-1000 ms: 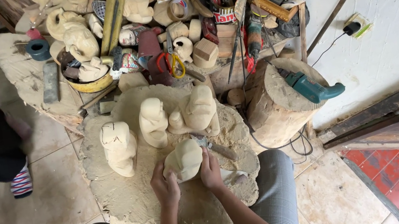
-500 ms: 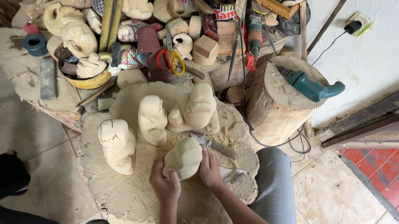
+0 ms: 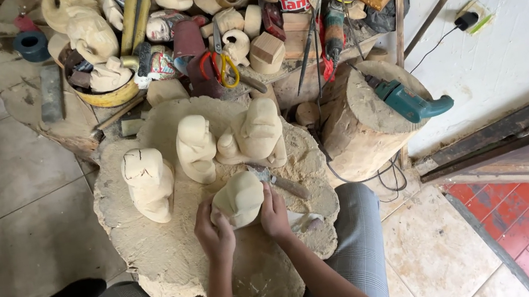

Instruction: Carving and smoothing a wooden sculpture using a hand tool

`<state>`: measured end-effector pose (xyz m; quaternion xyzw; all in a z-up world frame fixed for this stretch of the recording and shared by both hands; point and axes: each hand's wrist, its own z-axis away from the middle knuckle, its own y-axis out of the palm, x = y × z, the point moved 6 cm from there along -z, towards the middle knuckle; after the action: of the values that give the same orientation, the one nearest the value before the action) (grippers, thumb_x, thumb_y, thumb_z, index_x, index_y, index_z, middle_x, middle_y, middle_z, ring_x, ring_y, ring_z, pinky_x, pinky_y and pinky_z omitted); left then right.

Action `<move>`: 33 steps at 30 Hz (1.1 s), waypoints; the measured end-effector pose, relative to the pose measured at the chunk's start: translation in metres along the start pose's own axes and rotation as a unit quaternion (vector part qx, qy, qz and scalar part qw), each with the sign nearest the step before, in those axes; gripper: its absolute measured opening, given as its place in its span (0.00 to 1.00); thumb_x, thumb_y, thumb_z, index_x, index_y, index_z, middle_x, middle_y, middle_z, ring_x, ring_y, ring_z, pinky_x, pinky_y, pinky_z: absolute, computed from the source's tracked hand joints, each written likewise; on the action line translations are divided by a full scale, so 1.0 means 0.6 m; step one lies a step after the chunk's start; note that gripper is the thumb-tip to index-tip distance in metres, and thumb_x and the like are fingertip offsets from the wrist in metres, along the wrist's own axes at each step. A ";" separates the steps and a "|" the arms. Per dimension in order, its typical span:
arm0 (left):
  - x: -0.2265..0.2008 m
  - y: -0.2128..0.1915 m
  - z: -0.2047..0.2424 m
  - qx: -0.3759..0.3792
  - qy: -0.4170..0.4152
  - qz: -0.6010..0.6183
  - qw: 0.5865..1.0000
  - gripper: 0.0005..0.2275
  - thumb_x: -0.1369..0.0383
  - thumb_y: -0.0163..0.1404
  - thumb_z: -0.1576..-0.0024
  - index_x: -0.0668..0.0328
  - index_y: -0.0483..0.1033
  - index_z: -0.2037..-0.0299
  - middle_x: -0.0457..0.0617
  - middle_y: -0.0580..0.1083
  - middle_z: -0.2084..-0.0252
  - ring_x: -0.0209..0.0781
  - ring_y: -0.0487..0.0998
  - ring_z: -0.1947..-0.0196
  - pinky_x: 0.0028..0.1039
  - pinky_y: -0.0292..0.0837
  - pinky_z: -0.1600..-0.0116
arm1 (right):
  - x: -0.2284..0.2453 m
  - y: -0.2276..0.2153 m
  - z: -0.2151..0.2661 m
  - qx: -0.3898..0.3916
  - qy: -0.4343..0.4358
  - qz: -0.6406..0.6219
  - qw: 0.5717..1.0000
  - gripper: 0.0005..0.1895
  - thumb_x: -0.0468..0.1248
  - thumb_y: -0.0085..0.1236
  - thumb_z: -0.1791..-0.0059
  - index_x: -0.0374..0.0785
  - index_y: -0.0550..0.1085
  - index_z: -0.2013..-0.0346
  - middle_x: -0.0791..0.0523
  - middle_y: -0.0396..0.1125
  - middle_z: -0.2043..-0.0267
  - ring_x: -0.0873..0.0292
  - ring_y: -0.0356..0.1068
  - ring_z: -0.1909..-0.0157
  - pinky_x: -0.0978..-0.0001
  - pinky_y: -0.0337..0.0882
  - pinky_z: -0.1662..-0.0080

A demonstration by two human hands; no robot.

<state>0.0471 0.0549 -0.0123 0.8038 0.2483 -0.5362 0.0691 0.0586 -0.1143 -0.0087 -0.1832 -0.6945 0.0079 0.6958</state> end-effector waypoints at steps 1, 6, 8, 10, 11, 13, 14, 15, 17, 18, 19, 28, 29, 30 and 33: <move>0.002 0.002 0.002 0.000 0.002 0.001 1.000 0.14 0.71 0.39 0.40 0.58 0.81 0.53 0.51 0.77 0.65 0.49 0.81 0.64 0.37 0.77 0.55 | -0.005 0.001 -0.001 -0.001 -0.001 -0.001 1.000 0.28 0.44 0.27 0.40 0.27 0.73 0.44 0.33 0.71 0.52 0.31 0.68 0.44 0.43 0.66 0.43; -0.006 0.003 -0.001 -0.001 -0.003 -0.013 1.000 0.14 0.69 0.38 0.36 0.56 0.81 0.55 0.49 0.77 0.67 0.49 0.81 0.67 0.37 0.77 0.57 | -0.001 0.003 0.001 -0.001 0.041 0.011 0.999 0.29 0.47 0.29 0.40 0.28 0.72 0.42 0.35 0.70 0.46 0.35 0.65 0.38 0.46 0.62 0.37; -0.012 0.003 -0.001 -0.004 -0.004 -0.016 1.000 0.14 0.69 0.38 0.36 0.56 0.80 0.55 0.50 0.76 0.68 0.50 0.81 0.67 0.38 0.77 0.58 | 0.012 0.000 0.002 -0.002 0.049 0.018 0.999 0.29 0.46 0.29 0.40 0.28 0.72 0.42 0.35 0.69 0.46 0.35 0.65 0.38 0.45 0.62 0.37; -0.010 0.002 -0.001 -0.001 -0.005 -0.021 1.000 0.13 0.69 0.38 0.36 0.56 0.80 0.56 0.50 0.76 0.69 0.51 0.80 0.67 0.38 0.77 0.58 | 0.021 0.000 0.006 -0.005 0.059 0.023 0.998 0.28 0.46 0.30 0.40 0.28 0.72 0.42 0.35 0.69 0.46 0.34 0.64 0.38 0.44 0.61 0.36; -0.005 0.003 -0.001 -0.001 -0.003 -0.022 1.000 0.13 0.69 0.38 0.36 0.56 0.80 0.56 0.50 0.76 0.68 0.50 0.81 0.67 0.37 0.77 0.58 | 0.023 0.000 0.007 -0.005 0.062 0.025 0.998 0.29 0.47 0.30 0.40 0.28 0.72 0.41 0.34 0.68 0.44 0.34 0.63 0.37 0.44 0.60 0.35; -0.001 0.003 0.000 0.002 0.000 -0.022 1.000 0.13 0.69 0.38 0.36 0.55 0.80 0.55 0.49 0.76 0.68 0.49 0.81 0.67 0.36 0.77 0.58 | 0.024 -0.001 0.008 -0.007 0.065 0.026 0.998 0.29 0.48 0.30 0.40 0.28 0.71 0.40 0.34 0.68 0.43 0.33 0.63 0.37 0.44 0.58 0.34; -0.001 0.003 0.001 0.002 -0.002 -0.024 1.000 0.13 0.69 0.38 0.36 0.56 0.80 0.56 0.50 0.76 0.68 0.50 0.81 0.68 0.37 0.77 0.58 | 0.021 -0.001 0.008 -0.007 0.072 0.029 0.997 0.29 0.48 0.30 0.40 0.29 0.71 0.40 0.35 0.68 0.43 0.34 0.63 0.37 0.44 0.59 0.34; -0.002 0.002 0.001 0.000 -0.004 -0.026 1.000 0.13 0.69 0.39 0.35 0.56 0.80 0.56 0.50 0.76 0.68 0.51 0.80 0.68 0.38 0.77 0.58 | 0.019 -0.001 0.007 -0.005 0.078 0.032 0.996 0.29 0.48 0.30 0.40 0.30 0.71 0.40 0.35 0.68 0.43 0.34 0.62 0.36 0.43 0.59 0.34; 0.001 0.004 -0.001 -0.003 -0.003 -0.028 1.000 0.13 0.69 0.38 0.35 0.55 0.80 0.56 0.49 0.76 0.68 0.49 0.80 0.68 0.37 0.77 0.59 | -0.003 0.002 0.000 -0.004 0.064 0.027 0.998 0.28 0.47 0.30 0.40 0.30 0.72 0.41 0.35 0.69 0.45 0.35 0.64 0.37 0.44 0.60 0.36; 0.003 0.003 0.001 -0.004 -0.003 -0.031 1.000 0.14 0.69 0.38 0.35 0.55 0.81 0.56 0.49 0.76 0.69 0.48 0.80 0.69 0.37 0.77 0.59 | -0.013 0.004 -0.003 -0.003 0.050 0.021 0.999 0.28 0.46 0.30 0.40 0.30 0.73 0.42 0.36 0.70 0.47 0.35 0.65 0.39 0.44 0.62 0.37; 0.004 0.004 0.001 -0.006 -0.003 -0.031 0.999 0.14 0.69 0.38 0.35 0.55 0.81 0.56 0.49 0.76 0.69 0.48 0.80 0.69 0.37 0.77 0.59 | -0.024 0.006 -0.004 -0.002 0.050 0.021 0.999 0.28 0.46 0.30 0.40 0.30 0.73 0.42 0.36 0.70 0.47 0.35 0.65 0.39 0.44 0.62 0.37; 0.021 0.003 0.004 0.004 -0.026 -0.038 0.999 0.14 0.69 0.37 0.34 0.57 0.80 0.57 0.50 0.75 0.69 0.49 0.79 0.69 0.37 0.76 0.59 | -0.042 0.009 -0.010 -0.005 0.013 0.001 1.000 0.27 0.44 0.29 0.40 0.29 0.73 0.44 0.36 0.71 0.49 0.36 0.67 0.41 0.45 0.65 0.40; 0.024 0.003 0.005 0.006 -0.027 -0.042 0.999 0.14 0.70 0.37 0.34 0.58 0.80 0.57 0.51 0.75 0.69 0.50 0.79 0.69 0.38 0.76 0.58 | -0.038 0.008 -0.008 -0.002 0.020 0.003 1.000 0.27 0.44 0.29 0.40 0.29 0.73 0.42 0.36 0.70 0.47 0.36 0.66 0.39 0.46 0.64 0.38; 0.026 0.003 0.006 0.008 -0.028 -0.046 0.999 0.14 0.70 0.37 0.34 0.58 0.80 0.57 0.52 0.75 0.69 0.51 0.79 0.68 0.38 0.75 0.58 | -0.034 0.008 -0.007 0.000 0.027 0.004 1.000 0.27 0.44 0.29 0.40 0.28 0.72 0.41 0.36 0.69 0.45 0.37 0.64 0.37 0.46 0.62 0.36; 0.016 0.002 0.003 0.017 -0.031 -0.047 0.998 0.13 0.69 0.37 0.35 0.58 0.79 0.57 0.53 0.75 0.68 0.52 0.79 0.67 0.39 0.75 0.57 | -0.007 0.003 -0.001 0.004 0.031 0.007 0.999 0.27 0.44 0.29 0.40 0.27 0.71 0.41 0.35 0.68 0.45 0.36 0.63 0.37 0.44 0.61 0.35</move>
<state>0.0487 0.0565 -0.0219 0.7751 0.2743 -0.5680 0.0379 0.0593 -0.1135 -0.0130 -0.1856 -0.6714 0.0095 0.7174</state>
